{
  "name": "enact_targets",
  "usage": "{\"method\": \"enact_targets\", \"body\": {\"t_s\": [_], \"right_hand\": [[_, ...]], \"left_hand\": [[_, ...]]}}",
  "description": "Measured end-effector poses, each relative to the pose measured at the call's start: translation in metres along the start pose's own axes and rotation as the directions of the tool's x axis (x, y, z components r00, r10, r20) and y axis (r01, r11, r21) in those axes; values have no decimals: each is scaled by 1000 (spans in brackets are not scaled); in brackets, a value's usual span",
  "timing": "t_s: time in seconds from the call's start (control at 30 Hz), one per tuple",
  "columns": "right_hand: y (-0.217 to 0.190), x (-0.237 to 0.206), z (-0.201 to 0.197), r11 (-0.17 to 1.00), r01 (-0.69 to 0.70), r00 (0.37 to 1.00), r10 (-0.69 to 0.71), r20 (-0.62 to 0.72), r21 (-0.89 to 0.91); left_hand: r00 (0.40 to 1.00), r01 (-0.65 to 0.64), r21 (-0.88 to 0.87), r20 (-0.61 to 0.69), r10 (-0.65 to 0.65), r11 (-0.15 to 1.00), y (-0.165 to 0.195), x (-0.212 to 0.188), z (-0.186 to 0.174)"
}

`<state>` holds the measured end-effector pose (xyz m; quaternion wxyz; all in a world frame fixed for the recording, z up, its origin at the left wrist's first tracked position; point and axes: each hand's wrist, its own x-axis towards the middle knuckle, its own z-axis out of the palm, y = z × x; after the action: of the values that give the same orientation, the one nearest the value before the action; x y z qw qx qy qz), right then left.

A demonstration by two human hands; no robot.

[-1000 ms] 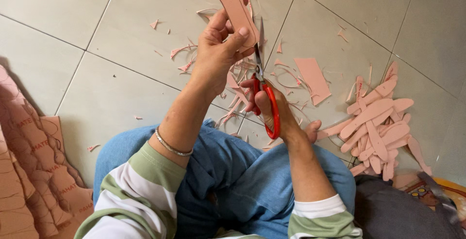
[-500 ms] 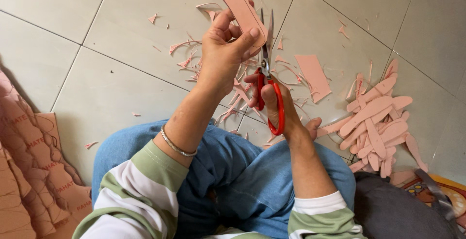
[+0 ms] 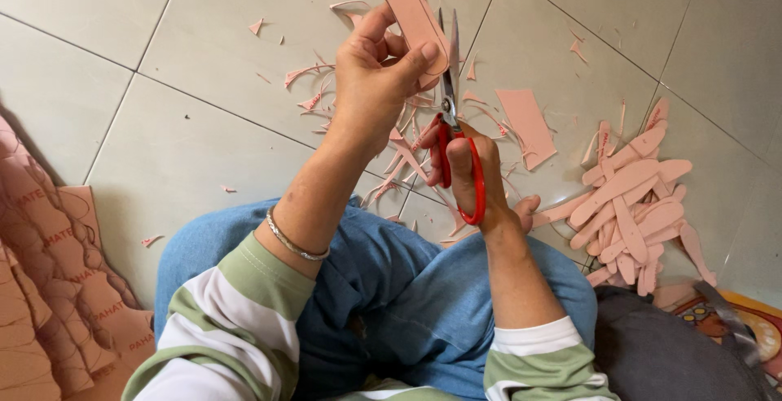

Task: The person sits on the floor and uses red-handled scissors to trim and refine pre-marked pink foam shoe components, cutting along drawn outlines and placing finished pieces with a growing pile of cut parts and scraps. They then pull a larger marked sheet into view and continue cutting out additional components one at a time.

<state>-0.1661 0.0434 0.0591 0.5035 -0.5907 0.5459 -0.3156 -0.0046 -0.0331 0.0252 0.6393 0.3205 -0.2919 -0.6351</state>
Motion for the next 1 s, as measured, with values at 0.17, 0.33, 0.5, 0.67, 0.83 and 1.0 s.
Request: {"method": "enact_targets", "body": {"t_s": [0.17, 0.33, 0.5, 0.67, 0.83, 1.0], "right_hand": [[-2, 0, -2, 999, -43, 999, 43, -4, 25], [-2, 0, -6, 998, -56, 998, 56, -2, -16], [-5, -2, -12, 997, -72, 997, 72, 37, -6], [-8, -2, -17, 995, -84, 995, 87, 50, -62], [-10, -1, -20, 991, -125, 990, 128, 62, -49], [-9, 1, -24, 999, -45, 986, 48, 160, -25]], "left_hand": [[1000, -12, 10, 27, 11, 1000, 4, 1, 0], [999, -11, 51, 52, 8, 999, 13, 2, -2], [996, 23, 91, 85, -31, 996, 22, 3, -5], [994, 45, 131, 96, -58, 990, 31, 4, -7], [996, 68, 91, 43, -73, 993, 35, 4, -6], [995, 102, 56, -26, -100, 993, 29, 6, -5]]}}
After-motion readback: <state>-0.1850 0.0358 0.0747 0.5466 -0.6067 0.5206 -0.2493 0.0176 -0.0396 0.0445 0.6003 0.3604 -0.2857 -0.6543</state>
